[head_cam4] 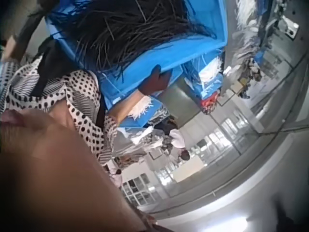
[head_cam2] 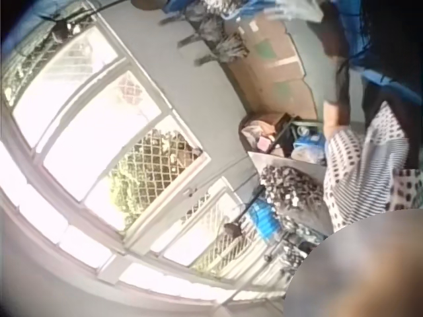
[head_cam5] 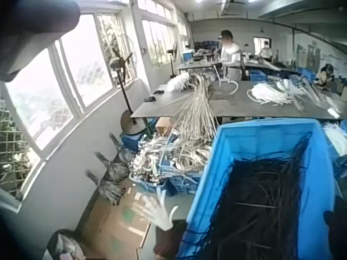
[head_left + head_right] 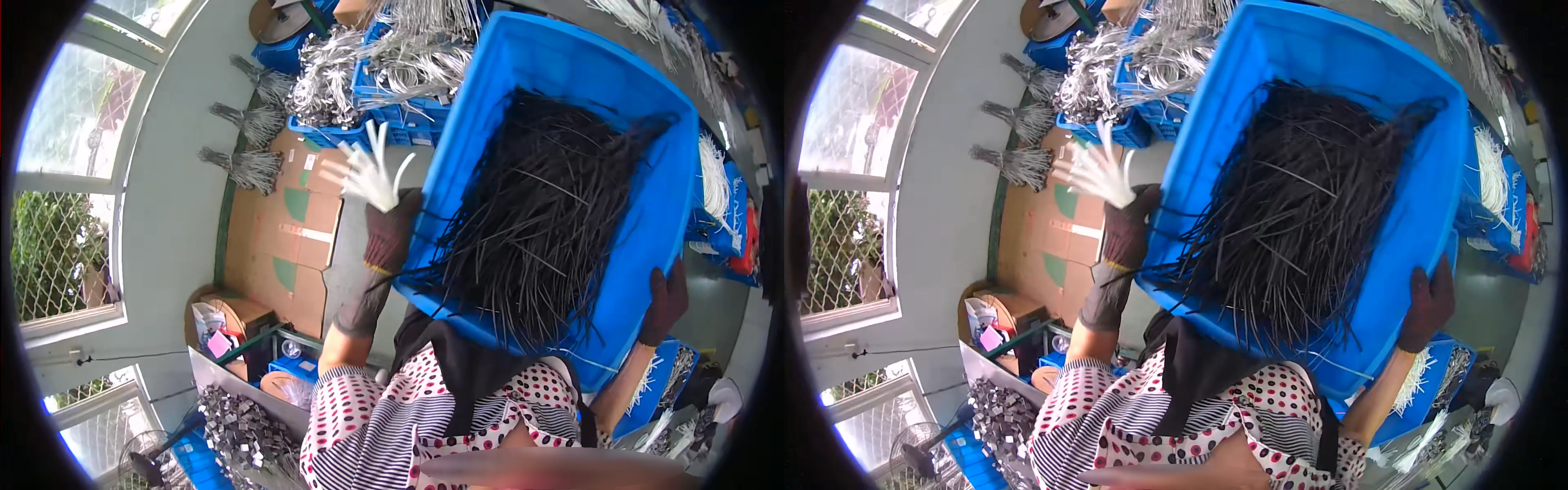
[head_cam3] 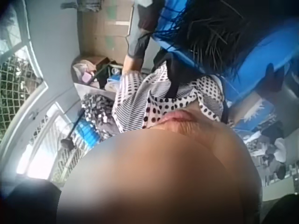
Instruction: Sorting and bundling groups of white electrical wires on a production table.
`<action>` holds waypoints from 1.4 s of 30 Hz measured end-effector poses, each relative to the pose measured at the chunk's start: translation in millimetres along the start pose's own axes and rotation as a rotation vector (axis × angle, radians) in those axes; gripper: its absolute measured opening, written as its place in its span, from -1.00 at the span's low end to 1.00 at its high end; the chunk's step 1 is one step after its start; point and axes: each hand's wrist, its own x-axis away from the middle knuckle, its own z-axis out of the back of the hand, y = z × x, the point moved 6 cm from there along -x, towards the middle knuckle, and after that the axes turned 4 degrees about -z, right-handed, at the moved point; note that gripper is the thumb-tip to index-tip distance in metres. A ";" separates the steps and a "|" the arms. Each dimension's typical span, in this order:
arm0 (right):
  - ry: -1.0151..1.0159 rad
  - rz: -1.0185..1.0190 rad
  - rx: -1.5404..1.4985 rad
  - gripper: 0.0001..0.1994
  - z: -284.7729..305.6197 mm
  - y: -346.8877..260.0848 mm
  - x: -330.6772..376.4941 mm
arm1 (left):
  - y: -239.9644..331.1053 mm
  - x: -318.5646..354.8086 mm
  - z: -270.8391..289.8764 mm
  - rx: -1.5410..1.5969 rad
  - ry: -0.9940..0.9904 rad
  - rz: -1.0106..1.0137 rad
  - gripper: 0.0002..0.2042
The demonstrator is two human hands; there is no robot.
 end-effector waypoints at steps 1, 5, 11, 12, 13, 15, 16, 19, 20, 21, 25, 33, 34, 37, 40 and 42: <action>0.013 0.011 0.003 -0.49 -11.0 -21.2 -1.6 | 0.9 2.9 21.8 -0.069 0.018 0.028 -0.71; -0.074 0.094 -0.096 -0.49 -76.7 -101.1 2.6 | -20.3 2.4 108.5 0.117 0.212 0.091 -0.71; -0.370 0.391 -0.169 -0.51 -235.5 -278.2 15.0 | -45.2 21.7 295.7 -0.052 0.557 -0.034 -0.76; -0.443 0.332 -0.142 -0.52 -264.4 -308.0 21.1 | -49.1 16.7 319.7 -0.139 0.535 -0.035 -0.73; -0.516 0.279 -0.213 -0.54 -300.3 -321.0 21.6 | -50.7 11.4 341.6 -0.232 0.507 -0.042 -0.70; -0.573 0.366 -0.203 -0.58 -348.2 -356.8 30.7 | -39.2 20.8 362.9 -0.519 0.606 -0.099 -0.70; -0.581 0.348 -0.266 -0.58 -374.5 -364.3 36.1 | -41.4 19.0 376.8 -0.554 0.612 -0.021 -0.70; -0.621 0.462 -0.406 -0.56 -447.9 -410.8 60.9 | -51.9 43.1 427.9 -0.409 0.740 0.196 -0.71; -0.591 0.502 -0.408 -0.56 -466.4 -408.4 54.3 | -56.0 25.4 427.5 -0.569 0.700 0.156 -0.71; -0.614 0.554 -0.440 -0.55 -488.5 -420.6 58.8 | -53.5 27.9 436.1 -0.751 0.708 0.142 -0.71; -0.824 0.484 -0.481 -0.54 -559.8 -461.8 63.5 | -90.1 19.5 459.9 -0.511 0.848 0.218 -0.68; -0.844 0.482 -0.514 -0.62 -717.9 -506.3 19.0 | -133.8 -127.9 501.5 -0.558 0.757 0.221 -0.66; -0.826 0.497 -0.554 -0.62 -731.0 -511.9 12.8 | -146.6 -146.2 516.1 -0.669 0.741 0.141 -0.67; -0.846 0.487 -0.469 -0.63 -764.0 -513.4 0.4 | -156.1 -195.2 543.7 -0.522 0.722 0.097 -0.67; -0.649 0.340 -0.585 -0.67 -802.3 -507.9 -25.0 | -151.6 -273.4 568.7 -0.349 0.707 0.078 -0.67; -0.616 0.321 -0.547 -0.68 -828.8 -506.5 -40.6 | -144.1 -320.5 580.8 -0.443 0.682 0.051 -0.68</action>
